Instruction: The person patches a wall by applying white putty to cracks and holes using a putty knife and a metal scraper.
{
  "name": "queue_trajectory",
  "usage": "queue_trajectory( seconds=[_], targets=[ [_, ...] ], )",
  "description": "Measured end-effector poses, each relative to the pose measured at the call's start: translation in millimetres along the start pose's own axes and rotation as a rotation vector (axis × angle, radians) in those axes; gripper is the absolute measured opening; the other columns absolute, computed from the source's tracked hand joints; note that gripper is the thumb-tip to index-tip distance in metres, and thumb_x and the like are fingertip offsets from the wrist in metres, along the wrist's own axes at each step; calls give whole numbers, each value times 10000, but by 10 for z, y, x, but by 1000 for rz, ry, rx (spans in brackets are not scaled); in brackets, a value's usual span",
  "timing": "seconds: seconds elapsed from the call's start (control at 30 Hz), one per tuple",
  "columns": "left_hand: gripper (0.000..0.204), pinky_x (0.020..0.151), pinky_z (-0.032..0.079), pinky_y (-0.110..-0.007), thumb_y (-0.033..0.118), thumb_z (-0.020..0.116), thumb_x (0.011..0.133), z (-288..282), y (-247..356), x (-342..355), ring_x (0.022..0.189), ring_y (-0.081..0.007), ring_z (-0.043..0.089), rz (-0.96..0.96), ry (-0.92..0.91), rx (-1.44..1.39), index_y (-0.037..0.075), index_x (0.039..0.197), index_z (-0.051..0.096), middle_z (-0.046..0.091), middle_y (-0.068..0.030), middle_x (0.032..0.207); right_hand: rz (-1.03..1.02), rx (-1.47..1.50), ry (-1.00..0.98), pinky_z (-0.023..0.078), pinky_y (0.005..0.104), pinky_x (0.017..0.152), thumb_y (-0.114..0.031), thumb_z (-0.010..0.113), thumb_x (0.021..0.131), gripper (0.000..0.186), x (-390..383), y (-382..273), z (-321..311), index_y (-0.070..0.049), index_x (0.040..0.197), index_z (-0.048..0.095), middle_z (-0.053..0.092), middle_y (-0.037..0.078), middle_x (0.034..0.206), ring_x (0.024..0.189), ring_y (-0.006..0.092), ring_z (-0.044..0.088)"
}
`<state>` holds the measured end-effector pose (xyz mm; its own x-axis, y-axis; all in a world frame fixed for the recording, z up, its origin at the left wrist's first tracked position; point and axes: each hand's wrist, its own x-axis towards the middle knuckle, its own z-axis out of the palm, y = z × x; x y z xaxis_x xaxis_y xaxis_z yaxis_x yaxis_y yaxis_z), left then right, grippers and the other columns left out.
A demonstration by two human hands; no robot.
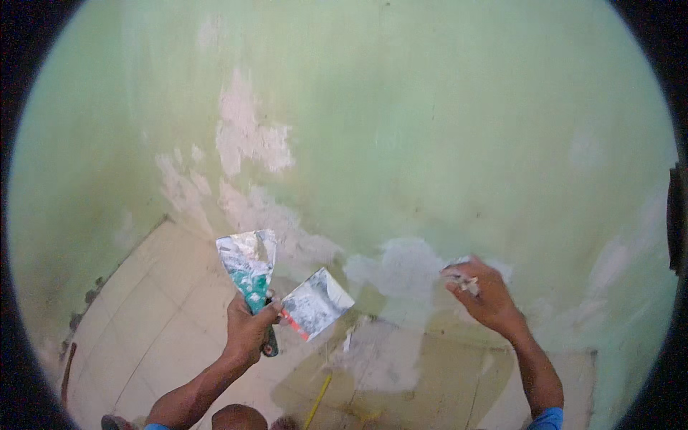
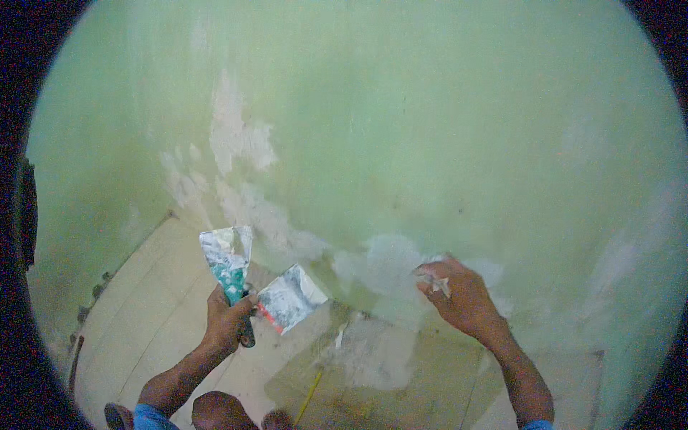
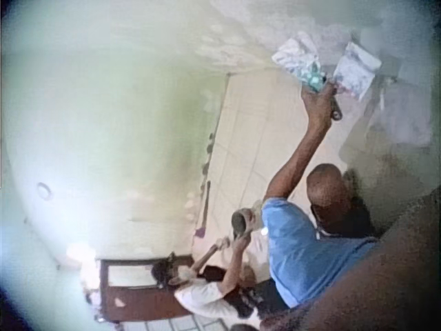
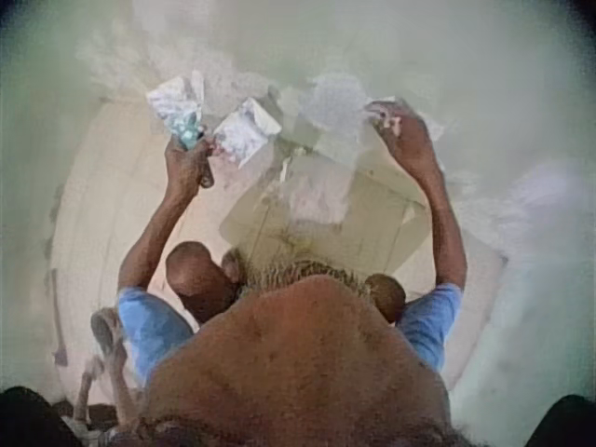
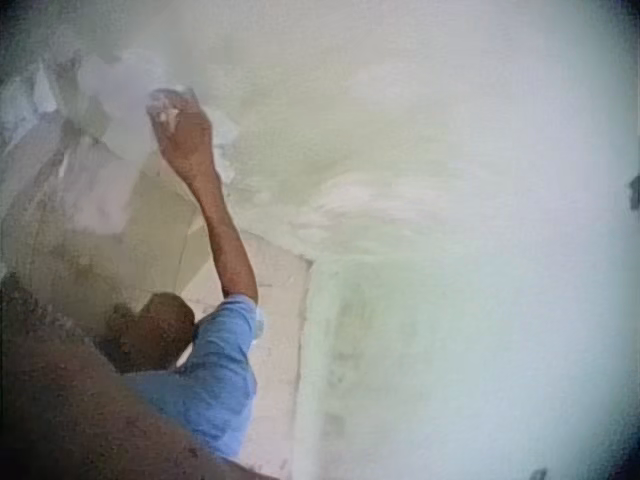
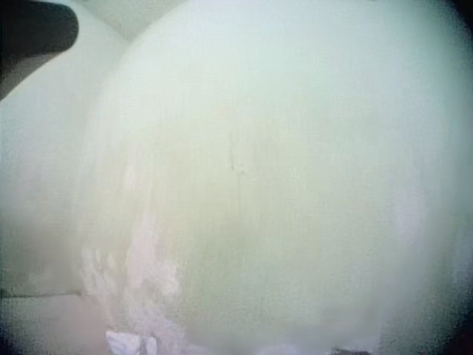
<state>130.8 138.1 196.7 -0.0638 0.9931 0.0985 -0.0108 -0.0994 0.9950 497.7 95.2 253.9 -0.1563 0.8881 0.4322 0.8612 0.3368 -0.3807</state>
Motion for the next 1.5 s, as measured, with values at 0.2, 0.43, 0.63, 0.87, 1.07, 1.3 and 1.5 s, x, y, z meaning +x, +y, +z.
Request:
queue_trajectory(
  seconds=[0.2,0.43,0.63,0.87,1.07,1.3,1.5],
  targets=[
    [225,423,463,-238,28,652,822,-145,-330,135,612,-159,619,176,-64,-222,25,993,505,596,-74,827,-254,-395,275,436,443,630,-156,545,860,113,73,-830,-407,-51,822,528,449,155,831,710,351,516],
    [249,430,470,-260,27,668,812,-154,-438,316,594,-157,604,154,-16,-171,31,1012,520,590,-59,841,-105,-655,274,407,484,672,-168,445,896,216,1041,-1254,-549,-1,777,517,466,196,810,723,384,510],
    [273,483,476,-261,-36,656,794,-48,-394,230,589,-151,596,50,-34,-289,23,1011,502,592,-72,863,-6,-805,76,437,502,721,-197,456,915,266,1205,-893,-804,34,819,545,546,213,841,785,394,549],
    [243,497,467,-251,-3,660,796,16,-462,220,602,-122,556,38,-9,-316,45,991,522,574,-40,849,-3,-892,221,464,476,725,-201,453,916,272,1146,-1050,-1049,30,813,551,552,207,850,799,379,569],
    [242,496,444,-235,16,659,807,48,-488,160,624,-104,541,5,31,-289,53,1003,521,567,-27,836,-63,-993,141,476,461,716,-184,466,897,243,1252,-1096,-1198,15,796,561,556,186,806,770,371,577],
    [298,635,491,-282,15,662,801,76,-571,164,695,-122,561,110,15,-335,35,1057,511,577,-44,878,36,-975,270,522,451,706,-178,617,773,208,1140,-1010,-886,-11,896,613,591,171,996,847,313,611],
    [290,631,507,-279,29,688,786,68,-643,146,712,-135,584,-40,-73,-484,25,1026,525,588,-57,890,-164,-972,379,330,519,1019,-183,662,762,531,1015,-965,-224,-74,1247,474,400,181,1363,1261,322,383]
  ],
)
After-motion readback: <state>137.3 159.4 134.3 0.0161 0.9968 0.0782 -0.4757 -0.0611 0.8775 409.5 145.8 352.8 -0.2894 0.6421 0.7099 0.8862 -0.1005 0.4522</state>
